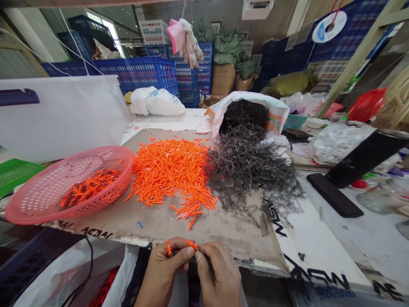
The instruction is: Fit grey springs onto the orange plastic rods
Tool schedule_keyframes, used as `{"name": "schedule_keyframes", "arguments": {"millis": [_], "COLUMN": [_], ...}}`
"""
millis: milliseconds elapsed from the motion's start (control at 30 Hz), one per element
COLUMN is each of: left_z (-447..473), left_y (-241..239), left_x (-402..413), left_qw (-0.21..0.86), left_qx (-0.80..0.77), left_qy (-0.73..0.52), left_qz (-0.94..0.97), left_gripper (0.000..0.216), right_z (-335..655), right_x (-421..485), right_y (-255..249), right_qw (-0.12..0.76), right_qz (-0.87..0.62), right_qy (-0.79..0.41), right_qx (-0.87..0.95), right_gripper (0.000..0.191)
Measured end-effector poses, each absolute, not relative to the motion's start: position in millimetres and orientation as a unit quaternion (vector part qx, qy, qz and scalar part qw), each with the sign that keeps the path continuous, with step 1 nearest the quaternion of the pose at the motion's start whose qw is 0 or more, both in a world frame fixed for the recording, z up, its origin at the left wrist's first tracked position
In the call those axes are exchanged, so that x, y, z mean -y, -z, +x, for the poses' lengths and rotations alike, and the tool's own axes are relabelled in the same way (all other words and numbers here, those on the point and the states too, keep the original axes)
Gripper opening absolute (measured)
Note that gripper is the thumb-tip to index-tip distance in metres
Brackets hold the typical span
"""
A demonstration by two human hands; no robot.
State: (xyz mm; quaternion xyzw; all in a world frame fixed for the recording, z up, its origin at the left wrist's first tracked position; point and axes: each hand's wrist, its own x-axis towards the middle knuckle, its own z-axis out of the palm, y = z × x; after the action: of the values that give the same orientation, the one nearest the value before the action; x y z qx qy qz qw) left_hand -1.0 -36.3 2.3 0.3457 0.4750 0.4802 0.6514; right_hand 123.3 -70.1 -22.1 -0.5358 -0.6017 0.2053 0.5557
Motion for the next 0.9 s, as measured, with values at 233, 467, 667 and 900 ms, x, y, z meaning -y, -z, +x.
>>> {"name": "schedule_keyframes", "arguments": {"millis": [233, 467, 667, 900], "left_z": [2.0, 0.3, 1.3, 1.8], "left_y": [0.2, -2.6, -2.2, -4.4], "left_x": [37.3, 38.5, 36.2, 34.6], "left_qw": [0.689, 0.712, 0.716, 0.721], "left_qx": [-0.463, -0.448, -0.442, -0.444], "left_qy": [-0.467, -0.456, -0.464, -0.458], "left_qz": [0.305, 0.290, 0.276, 0.272], "left_gripper": [0.015, 0.017, 0.018, 0.021], "right_z": [127.4, 132.2, 124.4, 122.3], "right_x": [69.2, 64.8, 67.7, 64.3], "right_y": [27.7, 24.5, 26.2, 24.4], "right_qw": [0.522, 0.492, 0.498, 0.499], "right_qz": [-0.535, -0.525, -0.533, -0.533], "right_qy": [-0.242, -0.277, -0.201, -0.207], "right_qx": [0.618, 0.637, 0.654, 0.651], "right_gripper": [0.017, 0.019, 0.019, 0.024]}}
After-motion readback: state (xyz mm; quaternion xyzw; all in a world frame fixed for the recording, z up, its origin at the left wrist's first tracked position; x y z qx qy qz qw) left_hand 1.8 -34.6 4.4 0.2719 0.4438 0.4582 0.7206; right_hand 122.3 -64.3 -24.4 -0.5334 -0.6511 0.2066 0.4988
